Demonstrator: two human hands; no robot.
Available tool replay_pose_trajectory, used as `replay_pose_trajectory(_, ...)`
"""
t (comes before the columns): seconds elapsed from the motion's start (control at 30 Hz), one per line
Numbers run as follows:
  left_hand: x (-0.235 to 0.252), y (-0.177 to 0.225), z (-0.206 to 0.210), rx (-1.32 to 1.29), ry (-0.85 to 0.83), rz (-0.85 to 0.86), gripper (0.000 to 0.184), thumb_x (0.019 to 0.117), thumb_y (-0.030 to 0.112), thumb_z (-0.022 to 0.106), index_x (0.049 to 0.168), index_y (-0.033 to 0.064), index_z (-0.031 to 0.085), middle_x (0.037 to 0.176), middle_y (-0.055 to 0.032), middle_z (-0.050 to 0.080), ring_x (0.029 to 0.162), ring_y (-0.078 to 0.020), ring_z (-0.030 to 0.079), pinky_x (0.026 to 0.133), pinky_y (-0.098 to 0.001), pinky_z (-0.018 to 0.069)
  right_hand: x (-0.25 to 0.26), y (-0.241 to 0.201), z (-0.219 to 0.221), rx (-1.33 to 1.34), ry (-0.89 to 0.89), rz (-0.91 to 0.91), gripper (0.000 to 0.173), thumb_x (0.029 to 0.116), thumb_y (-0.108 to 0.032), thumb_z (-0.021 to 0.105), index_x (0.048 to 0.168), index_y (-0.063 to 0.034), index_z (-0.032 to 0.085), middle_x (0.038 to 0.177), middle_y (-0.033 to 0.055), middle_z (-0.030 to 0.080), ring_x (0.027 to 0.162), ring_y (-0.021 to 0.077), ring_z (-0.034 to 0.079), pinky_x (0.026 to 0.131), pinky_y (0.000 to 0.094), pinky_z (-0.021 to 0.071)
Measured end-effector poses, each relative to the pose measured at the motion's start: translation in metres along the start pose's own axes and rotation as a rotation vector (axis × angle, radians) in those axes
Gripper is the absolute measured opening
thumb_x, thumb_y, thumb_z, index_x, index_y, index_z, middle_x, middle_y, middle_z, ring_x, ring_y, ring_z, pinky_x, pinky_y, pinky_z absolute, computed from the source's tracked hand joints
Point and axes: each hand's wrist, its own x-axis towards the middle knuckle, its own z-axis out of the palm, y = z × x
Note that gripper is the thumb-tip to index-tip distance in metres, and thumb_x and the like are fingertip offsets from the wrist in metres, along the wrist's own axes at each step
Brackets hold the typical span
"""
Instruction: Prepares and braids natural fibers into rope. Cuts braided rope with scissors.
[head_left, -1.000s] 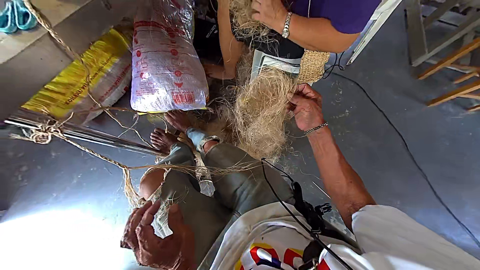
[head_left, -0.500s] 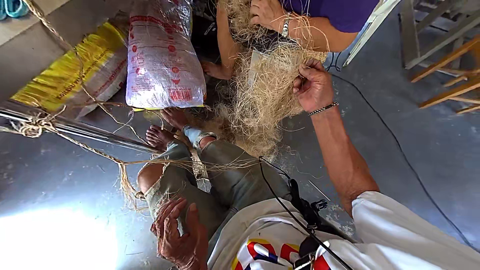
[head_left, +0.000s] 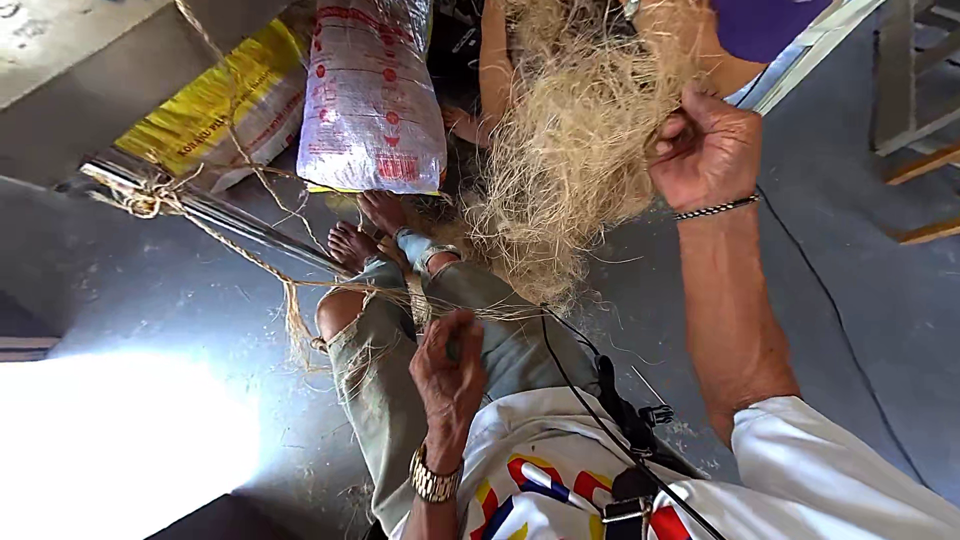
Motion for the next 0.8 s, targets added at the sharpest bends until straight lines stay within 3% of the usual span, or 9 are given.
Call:
replay_pose_trajectory(0.17, 0.02, -0.008, 0.02, -0.256, -0.053, -0.312, 0.02, 0.0987, 0.012, 0.058, 0.106, -0.0026, 0.069, 0.09, -0.0069, 0.073, 0.082, -0.0136, 0.07, 0.076, -0.0314, 0.0597, -0.002, -0.008, 0.007, 0.083, -0.011, 0.023, 0.025, 0.1087, -0.013, 0.042, 0.091, -0.0101, 0.059, 0.061, -0.0016, 0.056, 0.05, 0.007, 0.055, 0.053, 0.0213, 0.0525)
replay_pose_trajectory(0.3, 0.039, -0.006, 0.034, -0.469, 0.003, -0.528, 0.022, 0.1016, 0.012, 0.054, 0.113, -0.0018, 0.067, 0.095, -0.0096, 0.072, 0.084, -0.0175, 0.07, 0.076, -0.0335, 0.0595, -0.002, -0.008, 0.007, 0.146, -0.078, 0.064, 0.031, 0.1107, -0.017, 0.036, 0.093, -0.0085, 0.06, 0.062, -0.001, 0.055, 0.05, 0.0063, 0.053, 0.052, 0.0197, 0.0507)
replay_pose_trajectory(0.43, 0.055, -0.003, 0.049, -0.636, 0.064, -0.689, 0.02, 0.106, 0.015, 0.055, 0.118, 0.0039, 0.066, 0.093, -0.005, 0.07, 0.078, -0.0134, 0.068, 0.071, -0.0292, 0.0581, -0.001, -0.006, 0.007, 0.179, -0.116, 0.075, 0.035, 0.1115, -0.02, 0.033, 0.094, -0.0087, 0.061, 0.062, -0.0022, 0.053, 0.05, 0.0056, 0.051, 0.052, 0.0193, 0.0495)
replay_pose_trajectory(0.57, 0.061, 0.0, 0.059, -0.769, 0.007, -0.724, 0.019, 0.1051, 0.019, 0.057, 0.118, 0.0073, 0.065, 0.096, -0.0038, 0.07, 0.084, -0.0139, 0.068, 0.077, -0.0326, 0.0585, 0.0, -0.005, 0.003, 0.204, -0.134, 0.086, 0.037, 0.1122, -0.022, 0.032, 0.093, -0.0086, 0.06, 0.061, -0.0024, 0.052, 0.049, 0.0053, 0.05, 0.05, 0.0184, 0.0473)
replay_pose_trajectory(0.73, 0.069, -0.001, 0.073, -0.857, 0.032, -0.684, 0.018, 0.1054, 0.02, 0.056, 0.119, 0.0104, 0.063, 0.093, -0.0017, 0.068, 0.079, -0.0117, 0.067, 0.073, -0.0306, 0.0583, -0.001, 0.0, -0.005, 0.283, -0.164, 0.118, 0.038, 0.1112, -0.021, 0.032, 0.092, -0.0057, 0.061, 0.062, 0.0002, 0.055, 0.05, 0.0069, 0.053, 0.052, 0.02, 0.0504)
replay_pose_trajectory(0.8, 0.07, 0.001, 0.076, -0.876, 0.053, -0.661, 0.014, 0.1043, 0.019, 0.056, 0.111, 0.0118, 0.066, 0.087, 0.0, 0.068, 0.076, -0.0102, 0.066, 0.072, -0.0292, 0.0578, -0.001, 0.001, -0.009, 0.298, -0.165, 0.12, 0.037, 0.1109, -0.02, 0.032, 0.091, -0.0058, 0.061, 0.062, -0.0002, 0.055, 0.05, 0.0065, 0.053, 0.052, 0.0196, 0.0499)
